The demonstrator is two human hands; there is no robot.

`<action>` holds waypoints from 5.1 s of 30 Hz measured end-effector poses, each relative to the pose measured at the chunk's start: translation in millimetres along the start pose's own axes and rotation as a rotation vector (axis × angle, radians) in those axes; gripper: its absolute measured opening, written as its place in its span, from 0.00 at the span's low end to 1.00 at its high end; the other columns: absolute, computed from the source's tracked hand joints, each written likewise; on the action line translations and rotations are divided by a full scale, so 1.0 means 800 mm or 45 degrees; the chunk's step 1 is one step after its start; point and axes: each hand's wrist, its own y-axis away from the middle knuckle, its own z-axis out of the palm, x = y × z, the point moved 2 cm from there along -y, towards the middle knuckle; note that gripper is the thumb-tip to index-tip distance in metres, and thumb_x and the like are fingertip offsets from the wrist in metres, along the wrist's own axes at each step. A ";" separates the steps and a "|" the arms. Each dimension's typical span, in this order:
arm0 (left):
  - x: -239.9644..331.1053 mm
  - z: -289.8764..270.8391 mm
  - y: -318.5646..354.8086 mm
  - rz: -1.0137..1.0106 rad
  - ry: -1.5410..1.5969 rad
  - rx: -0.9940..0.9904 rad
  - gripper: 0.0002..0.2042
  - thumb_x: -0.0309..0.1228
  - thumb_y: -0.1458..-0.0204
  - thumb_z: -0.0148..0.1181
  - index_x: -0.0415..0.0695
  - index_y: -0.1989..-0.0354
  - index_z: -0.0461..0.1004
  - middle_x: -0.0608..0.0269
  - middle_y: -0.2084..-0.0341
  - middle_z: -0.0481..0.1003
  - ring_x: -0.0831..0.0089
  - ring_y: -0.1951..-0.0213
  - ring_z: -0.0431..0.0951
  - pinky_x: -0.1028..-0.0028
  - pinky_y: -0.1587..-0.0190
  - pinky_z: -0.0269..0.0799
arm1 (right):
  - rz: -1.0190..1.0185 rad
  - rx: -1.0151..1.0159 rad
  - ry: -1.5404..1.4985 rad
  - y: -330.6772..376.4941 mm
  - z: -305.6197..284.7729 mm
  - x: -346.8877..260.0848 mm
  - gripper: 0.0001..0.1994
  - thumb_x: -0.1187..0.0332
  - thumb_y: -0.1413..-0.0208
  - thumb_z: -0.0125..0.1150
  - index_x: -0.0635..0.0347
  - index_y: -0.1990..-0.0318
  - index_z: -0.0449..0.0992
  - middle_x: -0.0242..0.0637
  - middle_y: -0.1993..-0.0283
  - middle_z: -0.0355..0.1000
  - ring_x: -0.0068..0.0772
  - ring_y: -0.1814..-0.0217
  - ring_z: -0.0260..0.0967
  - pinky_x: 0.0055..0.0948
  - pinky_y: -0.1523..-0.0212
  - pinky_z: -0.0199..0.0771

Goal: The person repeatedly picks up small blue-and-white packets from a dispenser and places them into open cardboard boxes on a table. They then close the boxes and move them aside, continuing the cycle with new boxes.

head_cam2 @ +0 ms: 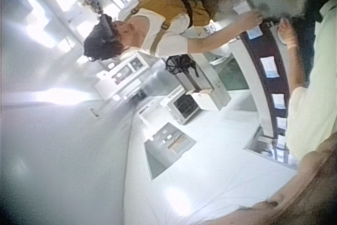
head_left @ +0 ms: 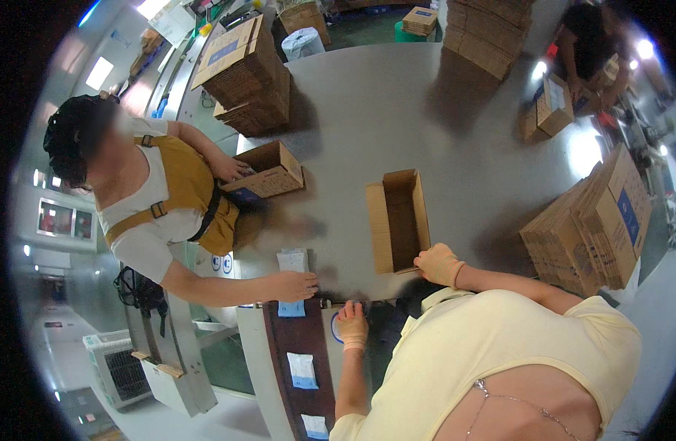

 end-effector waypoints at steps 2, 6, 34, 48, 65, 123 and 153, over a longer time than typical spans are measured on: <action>-0.005 0.007 0.003 0.001 0.005 -0.020 0.13 0.29 0.59 0.56 0.49 0.61 0.71 0.60 0.55 0.69 0.58 0.57 0.71 0.59 0.59 0.67 | 0.002 0.007 -0.010 0.000 -0.002 -0.002 0.10 0.61 0.47 0.57 0.54 0.68 0.80 0.36 0.69 0.78 0.39 0.67 0.77 0.37 0.70 0.75; -0.001 -0.001 -0.002 0.007 0.011 -0.077 0.14 0.29 0.59 0.56 0.48 0.61 0.71 0.59 0.55 0.69 0.58 0.57 0.71 0.60 0.60 0.67 | 0.020 0.088 -0.019 0.001 0.003 0.000 0.10 0.61 0.47 0.56 0.54 0.69 0.80 0.36 0.70 0.78 0.39 0.67 0.77 0.38 0.69 0.74; 0.002 -0.004 0.000 -0.024 0.016 -0.078 0.18 0.28 0.61 0.62 0.50 0.57 0.72 0.59 0.54 0.66 0.55 0.56 0.68 0.58 0.57 0.65 | 0.026 -0.018 -0.011 0.006 -0.012 -0.003 0.11 0.61 0.45 0.54 0.54 0.65 0.80 0.36 0.66 0.78 0.39 0.64 0.77 0.37 0.68 0.75; 0.007 -0.016 -0.005 0.022 -0.011 0.056 0.09 0.28 0.61 0.58 0.49 0.68 0.73 0.62 0.58 0.68 0.60 0.61 0.71 0.61 0.63 0.66 | 0.047 -0.044 -0.038 0.001 0.000 -0.001 0.11 0.59 0.45 0.55 0.55 0.64 0.79 0.35 0.68 0.78 0.38 0.65 0.77 0.37 0.69 0.76; 0.002 -0.004 -0.002 -0.028 0.017 -0.084 0.14 0.29 0.62 0.60 0.50 0.62 0.71 0.59 0.56 0.68 0.56 0.59 0.70 0.58 0.61 0.66 | 0.035 0.001 -0.056 0.000 0.005 0.000 0.13 0.57 0.45 0.56 0.55 0.63 0.79 0.36 0.67 0.77 0.39 0.64 0.76 0.36 0.65 0.76; -0.021 -0.041 0.028 -0.360 0.449 0.285 0.13 0.25 0.59 0.59 0.48 0.62 0.74 0.57 0.55 0.71 0.55 0.54 0.71 0.60 0.53 0.68 | -0.097 0.068 0.140 -0.025 0.004 -0.019 0.09 0.61 0.48 0.58 0.52 0.62 0.76 0.36 0.64 0.75 0.40 0.62 0.75 0.37 0.63 0.74; -0.319 0.028 -0.177 -0.779 1.016 -0.807 0.34 0.42 0.67 0.75 0.32 0.53 0.71 0.49 0.59 0.75 0.57 0.55 0.74 0.65 0.52 0.68 | -0.115 -0.035 0.037 -0.041 -0.033 -0.026 0.08 0.67 0.48 0.55 0.52 0.61 0.77 0.33 0.63 0.76 0.36 0.59 0.76 0.34 0.63 0.73</action>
